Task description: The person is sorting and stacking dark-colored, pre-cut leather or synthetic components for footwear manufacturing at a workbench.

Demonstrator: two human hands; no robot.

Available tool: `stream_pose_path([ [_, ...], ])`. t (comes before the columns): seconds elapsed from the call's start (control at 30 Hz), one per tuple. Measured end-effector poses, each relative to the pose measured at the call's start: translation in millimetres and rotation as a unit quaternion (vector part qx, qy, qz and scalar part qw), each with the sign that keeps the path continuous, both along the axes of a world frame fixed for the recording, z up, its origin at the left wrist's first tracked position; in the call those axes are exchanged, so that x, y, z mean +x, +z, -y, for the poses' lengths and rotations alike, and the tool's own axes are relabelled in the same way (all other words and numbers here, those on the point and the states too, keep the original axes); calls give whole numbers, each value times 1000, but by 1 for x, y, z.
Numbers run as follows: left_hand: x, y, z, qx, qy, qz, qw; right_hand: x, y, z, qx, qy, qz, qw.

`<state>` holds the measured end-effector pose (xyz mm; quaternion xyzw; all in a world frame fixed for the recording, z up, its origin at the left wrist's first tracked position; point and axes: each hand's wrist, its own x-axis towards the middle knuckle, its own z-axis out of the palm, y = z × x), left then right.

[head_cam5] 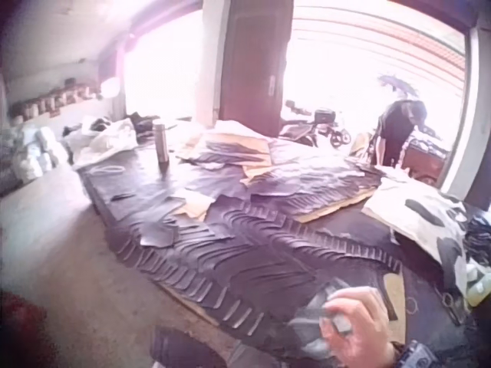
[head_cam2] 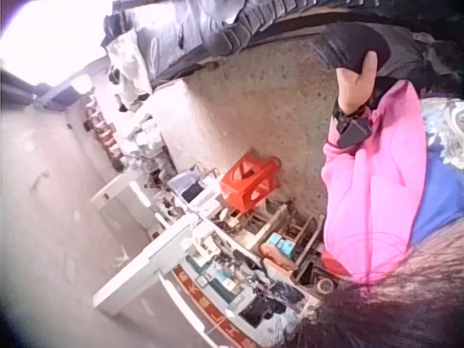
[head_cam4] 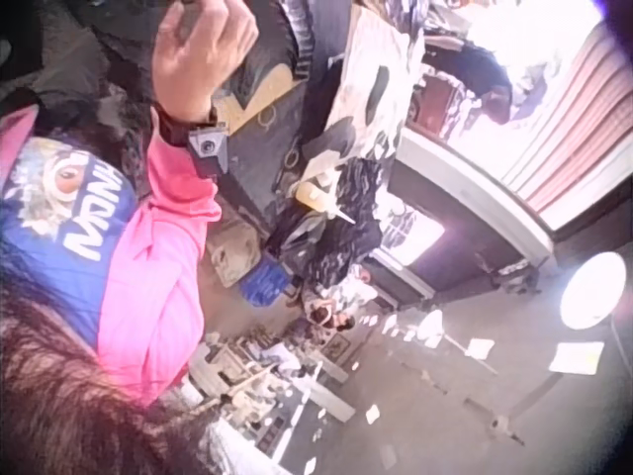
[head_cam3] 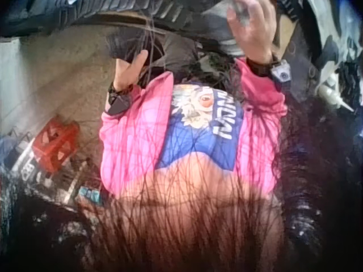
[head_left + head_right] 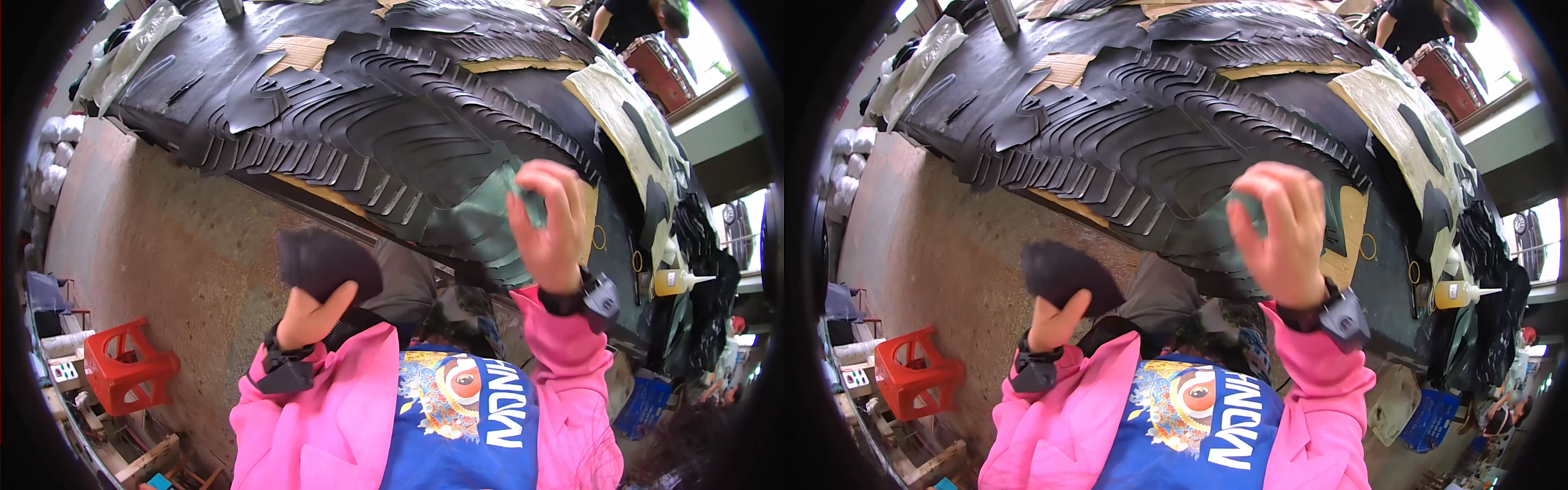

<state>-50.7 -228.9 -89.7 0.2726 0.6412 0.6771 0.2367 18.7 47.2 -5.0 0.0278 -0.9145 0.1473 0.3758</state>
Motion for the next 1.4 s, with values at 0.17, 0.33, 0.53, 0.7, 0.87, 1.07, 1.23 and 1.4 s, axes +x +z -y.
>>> stream_pose_path([
  [0.17, 14, 2, -54, 34, -6, -111, 993, 13, -3, 57, -158, 237, 192, 939],
  [0.33, 15, 2, -57, -4, -144, -33, 989, 15, -22, 58, -211, 203, 234, 927],
  [0.53, 10, 3, -62, 28, -154, -50, 986, 8, -25, 58, -173, 173, 235, 941],
  [0.7, 9, -8, -56, 0, -126, -105, 987, -7, -19, 50, -90, 160, 166, 969],
  [0.87, -1, -2, -32, -67, -154, -165, 972, -21, 6, 20, -167, 21, 117, 979],
  [1.07, -24, -14, -27, -34, -150, -394, 906, -45, -32, 5, -309, 125, 372, 866],
  [1.23, -31, -16, -26, -47, -132, -426, 894, -55, -43, 12, -277, 137, 387, 869],
  [1.4, -35, -14, -29, -55, -139, -439, 886, -58, -46, 13, -246, 125, 385, 880],
])
